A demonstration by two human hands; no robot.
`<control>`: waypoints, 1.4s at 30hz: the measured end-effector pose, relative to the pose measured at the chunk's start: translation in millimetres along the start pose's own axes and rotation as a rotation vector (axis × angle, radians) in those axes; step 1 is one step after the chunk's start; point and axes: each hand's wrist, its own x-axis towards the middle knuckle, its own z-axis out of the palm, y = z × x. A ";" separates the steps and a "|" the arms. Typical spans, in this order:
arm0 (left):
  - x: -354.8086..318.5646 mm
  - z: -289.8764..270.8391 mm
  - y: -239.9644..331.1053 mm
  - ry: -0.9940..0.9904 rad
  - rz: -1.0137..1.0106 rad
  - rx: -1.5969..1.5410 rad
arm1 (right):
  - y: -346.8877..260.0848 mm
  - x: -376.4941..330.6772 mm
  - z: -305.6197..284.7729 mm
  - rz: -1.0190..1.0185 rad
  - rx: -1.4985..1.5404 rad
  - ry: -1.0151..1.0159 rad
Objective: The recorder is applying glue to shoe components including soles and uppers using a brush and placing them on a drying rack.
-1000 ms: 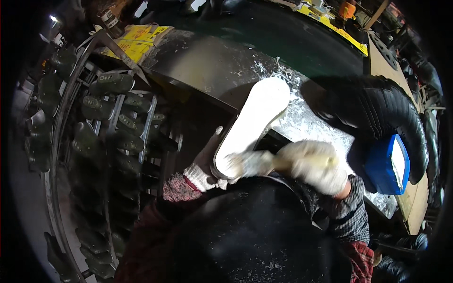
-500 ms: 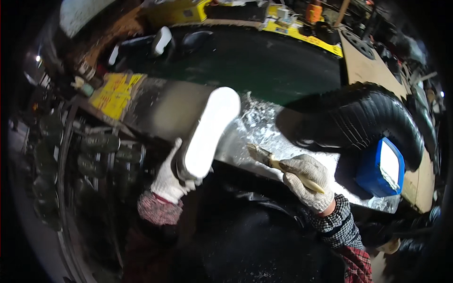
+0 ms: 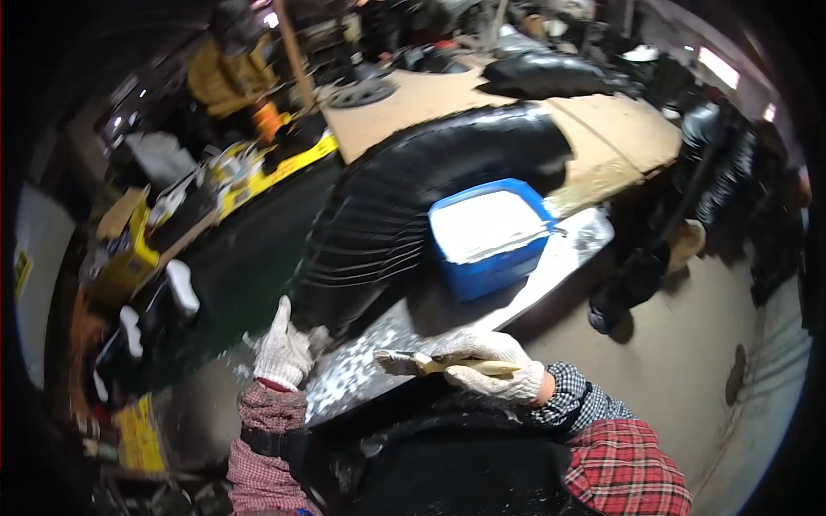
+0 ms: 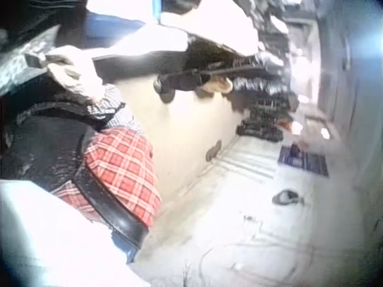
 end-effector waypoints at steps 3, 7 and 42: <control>0.4 7.5 8.6 0.028 -0.219 -0.063 | -24.4 -12.1 -40.9 0.028 -0.044 0.054; -80.9 30.4 21.6 0.186 0.070 -0.074 | -48.8 14.0 -97.5 -0.061 -0.244 0.396; -182.5 -101.4 -40.4 0.249 0.467 -0.143 | 7.8 100.9 127.2 0.208 0.083 -0.162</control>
